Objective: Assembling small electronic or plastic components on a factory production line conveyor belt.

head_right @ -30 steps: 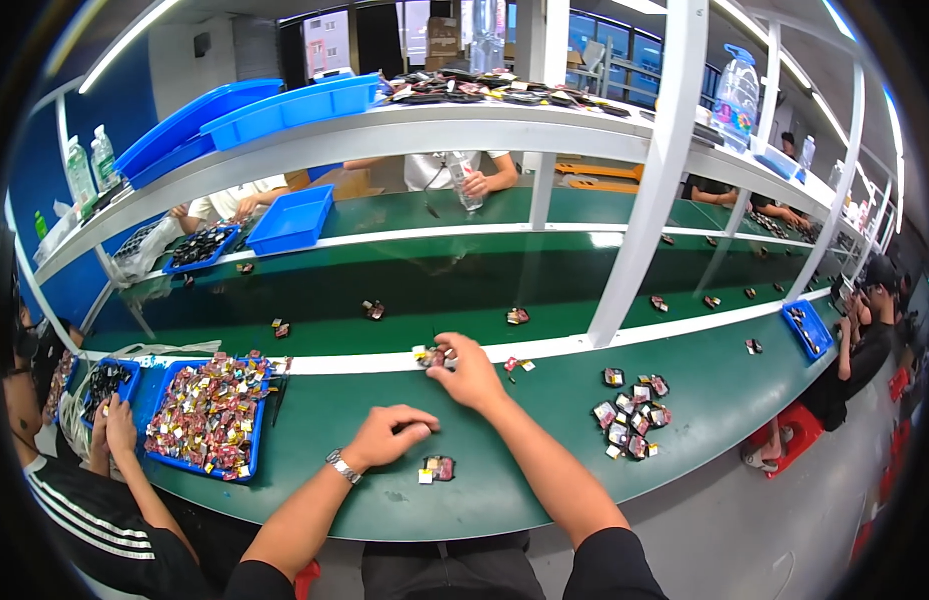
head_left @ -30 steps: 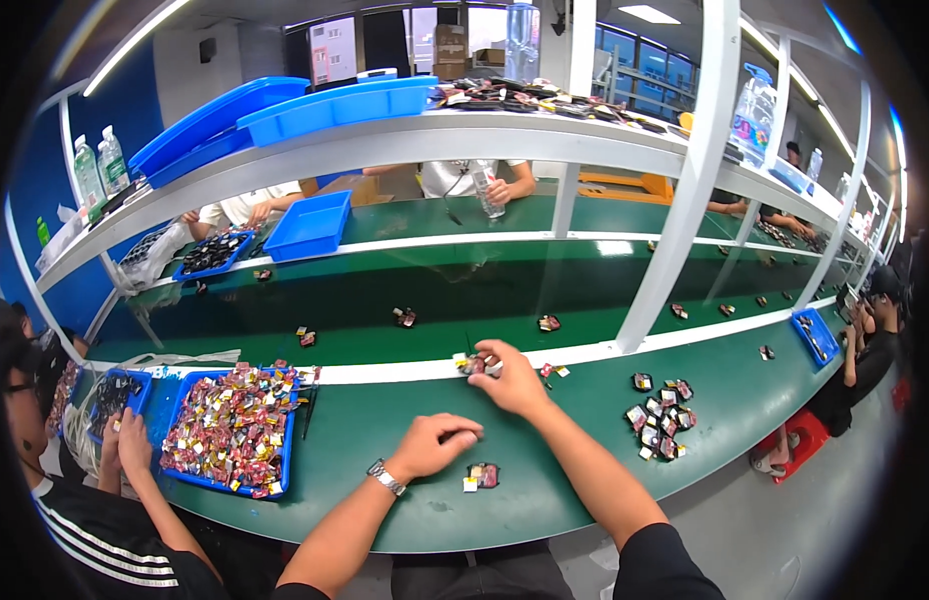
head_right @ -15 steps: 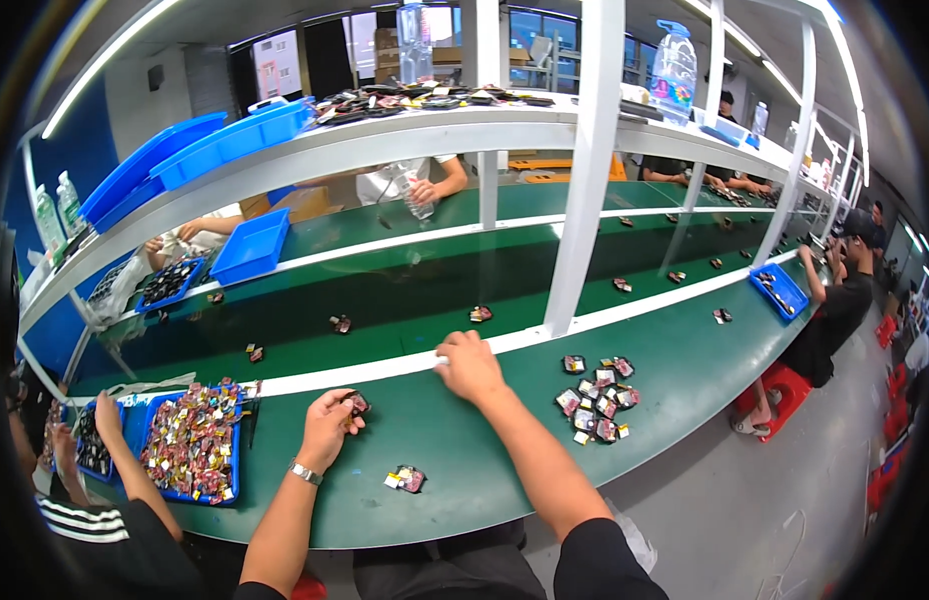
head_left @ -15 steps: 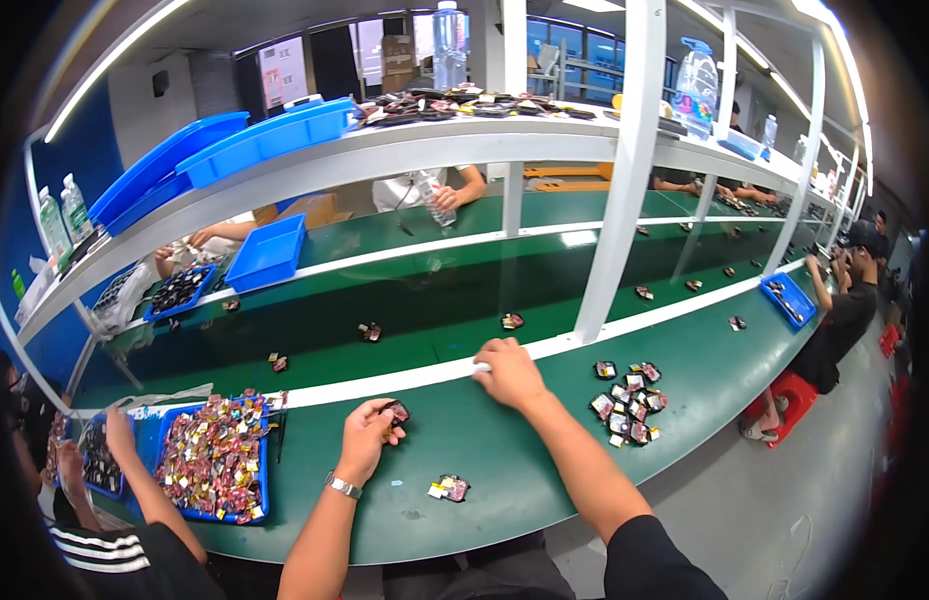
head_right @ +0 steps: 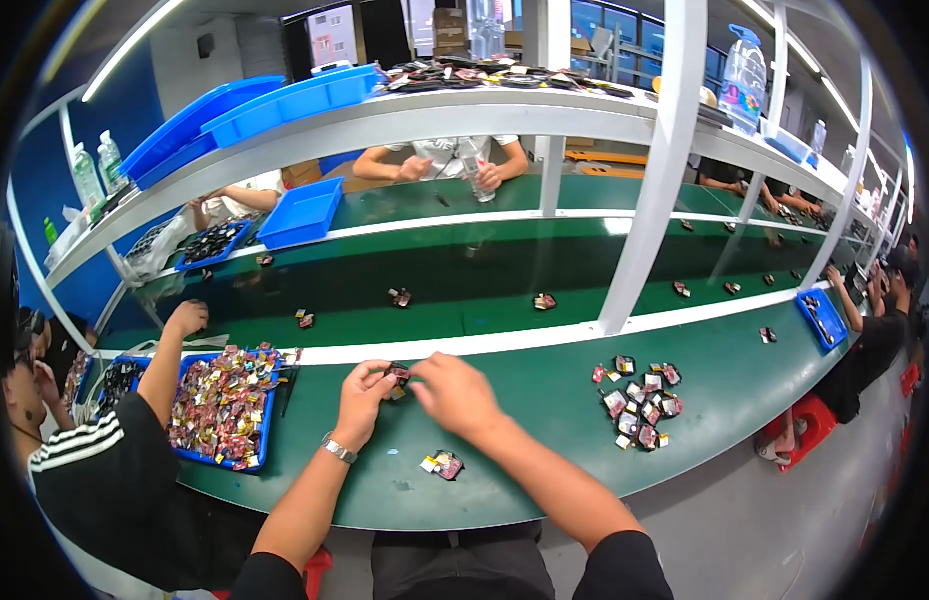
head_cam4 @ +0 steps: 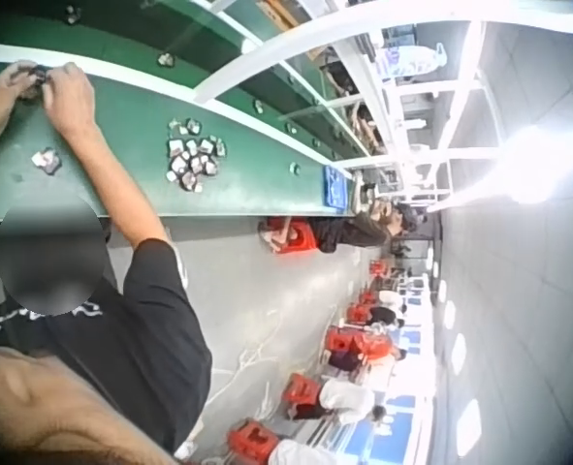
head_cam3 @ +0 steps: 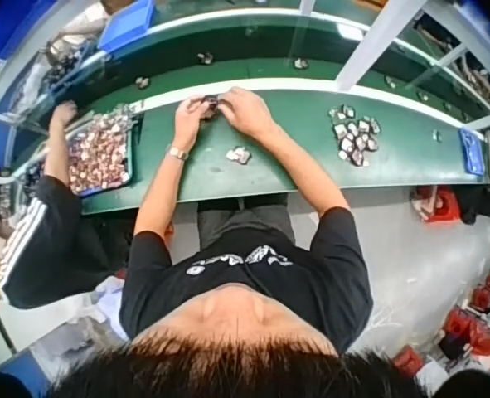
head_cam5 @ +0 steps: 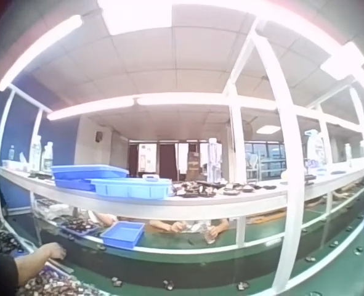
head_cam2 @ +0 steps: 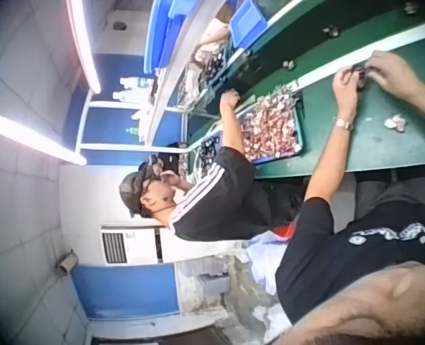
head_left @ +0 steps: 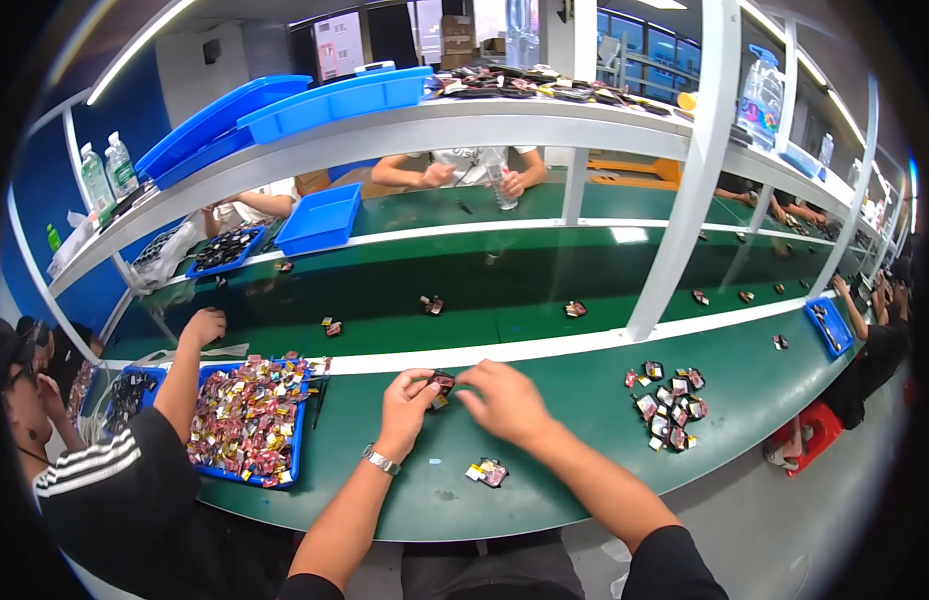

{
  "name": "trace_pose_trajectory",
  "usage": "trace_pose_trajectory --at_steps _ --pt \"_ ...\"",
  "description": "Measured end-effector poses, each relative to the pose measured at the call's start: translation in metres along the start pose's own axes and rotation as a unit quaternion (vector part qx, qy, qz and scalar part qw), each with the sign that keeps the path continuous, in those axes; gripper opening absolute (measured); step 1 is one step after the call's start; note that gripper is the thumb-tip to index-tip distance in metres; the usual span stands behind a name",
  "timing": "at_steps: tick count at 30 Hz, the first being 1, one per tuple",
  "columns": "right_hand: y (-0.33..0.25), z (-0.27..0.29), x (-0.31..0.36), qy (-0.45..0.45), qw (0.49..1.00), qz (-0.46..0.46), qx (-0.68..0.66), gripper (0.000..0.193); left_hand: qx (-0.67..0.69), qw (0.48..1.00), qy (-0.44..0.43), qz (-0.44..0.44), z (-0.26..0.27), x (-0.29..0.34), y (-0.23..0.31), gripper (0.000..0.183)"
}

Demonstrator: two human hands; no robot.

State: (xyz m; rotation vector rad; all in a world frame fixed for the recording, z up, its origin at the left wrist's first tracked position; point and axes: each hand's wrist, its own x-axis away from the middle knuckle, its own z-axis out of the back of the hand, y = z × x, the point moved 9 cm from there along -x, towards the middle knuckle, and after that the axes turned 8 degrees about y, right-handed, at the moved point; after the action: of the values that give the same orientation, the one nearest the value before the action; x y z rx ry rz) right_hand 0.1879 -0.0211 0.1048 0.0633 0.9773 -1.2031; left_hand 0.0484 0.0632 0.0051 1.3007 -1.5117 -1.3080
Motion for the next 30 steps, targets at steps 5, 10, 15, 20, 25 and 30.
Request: trace_pose_trajectory --at_steps 5,10,15,20,25,30 --pt "-0.005 -0.032 0.006 0.072 0.996 0.051 -0.007 0.022 0.060 0.995 -0.009 0.081 -0.006 0.003 -0.006 0.027" --pt "0.003 -0.038 0.009 0.080 0.996 0.045 -0.001 0.024 0.068 0.991 -0.029 0.107 -0.003 0.003 -0.010 0.034" --pt "0.007 -0.037 0.007 0.077 0.995 0.064 0.006 0.017 0.035 0.993 -0.052 0.099 -0.013 0.000 -0.009 0.039" --pt "0.006 -0.037 0.007 0.046 0.994 0.099 -0.004 0.018 0.036 0.993 -0.055 0.102 -0.010 0.004 -0.012 0.031" --pt "0.010 -0.040 0.008 0.007 0.992 0.120 -0.036 0.017 0.024 0.993 -0.053 0.099 -0.011 0.006 -0.010 0.028" --pt "0.015 -0.037 0.007 -0.034 0.994 0.041 -0.093 0.009 0.002 0.993 -0.064 0.103 -0.013 0.005 -0.008 0.027"
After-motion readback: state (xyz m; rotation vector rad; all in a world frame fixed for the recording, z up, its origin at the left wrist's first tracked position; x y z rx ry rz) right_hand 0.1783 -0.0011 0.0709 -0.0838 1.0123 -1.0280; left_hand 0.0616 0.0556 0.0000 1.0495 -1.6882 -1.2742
